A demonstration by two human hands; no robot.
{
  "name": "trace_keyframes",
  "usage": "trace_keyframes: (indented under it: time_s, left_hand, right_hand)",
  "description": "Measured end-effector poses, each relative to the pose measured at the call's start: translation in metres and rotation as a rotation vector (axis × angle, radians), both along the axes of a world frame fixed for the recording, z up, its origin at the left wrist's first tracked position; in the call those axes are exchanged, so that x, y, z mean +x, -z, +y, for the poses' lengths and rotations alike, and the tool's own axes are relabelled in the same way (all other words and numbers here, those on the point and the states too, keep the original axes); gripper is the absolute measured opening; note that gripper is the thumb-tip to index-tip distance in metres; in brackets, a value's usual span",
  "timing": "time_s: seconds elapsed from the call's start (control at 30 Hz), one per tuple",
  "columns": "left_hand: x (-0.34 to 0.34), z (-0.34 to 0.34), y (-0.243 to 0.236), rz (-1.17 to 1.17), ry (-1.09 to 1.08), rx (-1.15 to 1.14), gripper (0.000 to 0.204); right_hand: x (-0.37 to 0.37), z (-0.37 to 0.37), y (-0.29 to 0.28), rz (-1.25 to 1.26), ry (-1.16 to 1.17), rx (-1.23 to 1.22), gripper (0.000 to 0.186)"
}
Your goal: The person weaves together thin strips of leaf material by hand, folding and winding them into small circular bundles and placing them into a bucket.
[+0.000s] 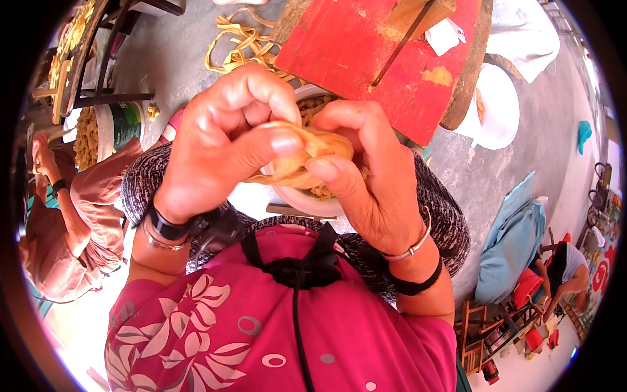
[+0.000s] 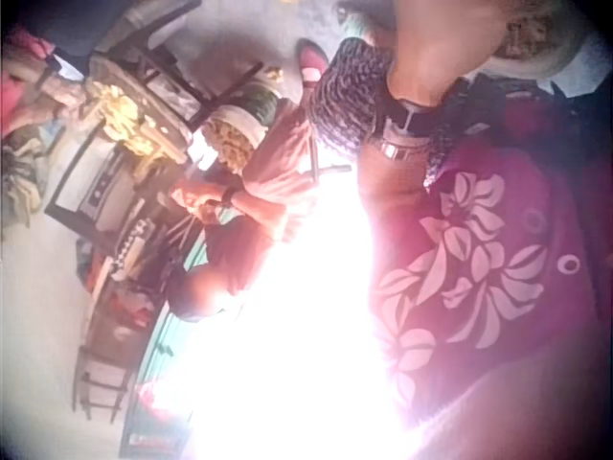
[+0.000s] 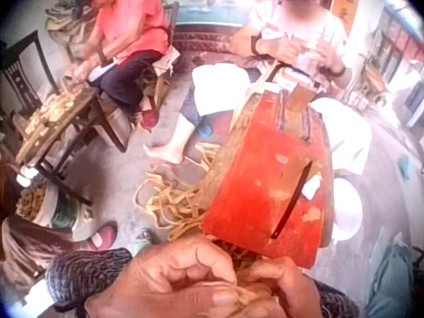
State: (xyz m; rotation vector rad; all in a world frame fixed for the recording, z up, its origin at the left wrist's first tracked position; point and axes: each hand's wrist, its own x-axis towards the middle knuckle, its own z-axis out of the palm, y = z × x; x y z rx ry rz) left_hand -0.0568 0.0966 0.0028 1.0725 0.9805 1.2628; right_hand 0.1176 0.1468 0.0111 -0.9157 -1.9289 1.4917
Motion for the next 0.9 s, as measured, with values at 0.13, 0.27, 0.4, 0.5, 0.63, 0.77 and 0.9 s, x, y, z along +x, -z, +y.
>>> trace_keyframes:
  time_s: [0.13,0.27,0.4,0.5,0.63,0.77,0.9]
  left_hand:
    - [0.001,-0.001,-0.007,-0.499,0.148,-0.246,0.022]
    - [0.001,0.001,-0.005,0.222,0.171,0.070,0.041]
    - [0.006,0.002,0.000,0.559,0.134,0.291,0.047]
    - [0.006,0.000,0.006,0.493,0.114,0.306,0.047]
    - [0.013,-0.001,0.013,0.442,0.059,0.160,0.044]
    - [0.012,0.000,0.005,0.159,0.077,-0.020,0.048]
    - [0.013,-0.002,0.005,-0.113,0.193,-0.160,0.059]
  right_hand:
    - [0.009,0.003,0.008,0.010,-0.104,0.154,0.033]
    - [0.015,0.002,0.012,0.024,-0.104,-0.038,0.038]
    - [0.010,-0.003,0.010,0.051,-0.027,-0.175,0.036]
    - [0.009,-0.002,0.017,0.073,-0.028,-0.092,0.031]
    - [0.005,-0.004,0.018,0.046,0.024,-0.166,0.025]
    - [0.004,-0.007,0.013,0.142,0.155,-0.225,0.026]
    - [0.006,-0.002,0.029,0.205,0.154,0.028,0.040]
